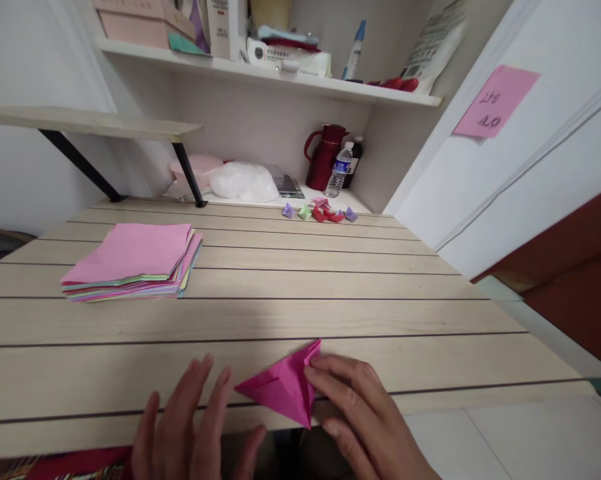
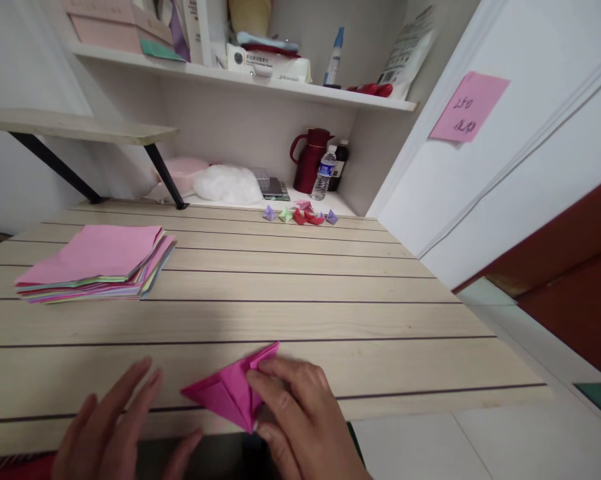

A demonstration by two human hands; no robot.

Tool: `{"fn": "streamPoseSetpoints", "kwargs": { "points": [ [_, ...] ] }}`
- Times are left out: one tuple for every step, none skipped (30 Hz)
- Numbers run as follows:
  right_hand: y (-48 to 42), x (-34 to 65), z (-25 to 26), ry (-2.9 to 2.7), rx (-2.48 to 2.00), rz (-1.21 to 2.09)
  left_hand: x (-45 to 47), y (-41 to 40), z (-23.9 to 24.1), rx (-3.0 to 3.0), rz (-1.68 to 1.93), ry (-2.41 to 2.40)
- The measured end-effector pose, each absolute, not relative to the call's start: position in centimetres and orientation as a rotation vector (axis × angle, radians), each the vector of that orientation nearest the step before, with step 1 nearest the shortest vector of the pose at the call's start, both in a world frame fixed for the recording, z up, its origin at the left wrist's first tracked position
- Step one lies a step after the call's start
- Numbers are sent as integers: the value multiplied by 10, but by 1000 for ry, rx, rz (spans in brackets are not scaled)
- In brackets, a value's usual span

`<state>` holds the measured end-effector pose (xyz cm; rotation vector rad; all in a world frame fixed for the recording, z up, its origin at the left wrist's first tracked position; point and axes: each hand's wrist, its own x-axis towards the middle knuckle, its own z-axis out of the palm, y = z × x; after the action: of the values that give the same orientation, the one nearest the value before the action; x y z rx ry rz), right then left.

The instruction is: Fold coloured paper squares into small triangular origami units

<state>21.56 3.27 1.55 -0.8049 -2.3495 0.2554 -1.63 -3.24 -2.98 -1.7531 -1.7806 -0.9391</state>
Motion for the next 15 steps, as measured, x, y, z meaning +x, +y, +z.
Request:
{"fn": "streamPoseSetpoints", "kwargs": {
  "points": [
    [32, 216, 16, -2332, -833, 282, -21, -28, -24, -1815, -881, -1771],
    [32, 216, 16, -2306, -853, 304, -26, -24, -19, -1904, -805, -1753],
    [32, 217, 15, -2274, -880, 326, -30, -20, -15, -2005, -743, -1719],
    [34, 218, 14, -2244, -915, 350, -33, -17, -12, -2088, -709, -1692],
    [35, 219, 14, -2219, -959, 376, -35, -14, -10, -2153, -697, -1673],
    [38, 220, 14, -2205, -1000, 402, -36, -12, -8, -2194, -705, -1668],
    [41, 220, 15, -2204, -1034, 431, -37, -10, -7, -2218, -718, -1663],
    [45, 221, 18, -2216, -1059, 462, -37, -10, -6, -2235, -723, -1648],
    [49, 221, 21, -2242, -1066, 492, -37, -9, -6, -2249, -718, -1619],
    [54, 220, 25, -2278, -1058, 525, -37, -9, -5, -2263, -702, -1581],
    [58, 219, 29, -2318, -1036, 557, -37, -9, -4, -2278, -681, -1534],
    [63, 217, 33, -2360, -998, 591, -38, -9, -2, -2295, -659, -1489],
    [67, 215, 37, -2391, -956, 630, -38, -9, -1, -2307, -645, -1459],
    [71, 213, 40, -2409, -913, 673, -39, -8, 2, -2316, -642, -1445],
    [75, 210, 41, -2404, -878, 717, -40, -7, 4, -2331, -641, -1440]
  ]
}}
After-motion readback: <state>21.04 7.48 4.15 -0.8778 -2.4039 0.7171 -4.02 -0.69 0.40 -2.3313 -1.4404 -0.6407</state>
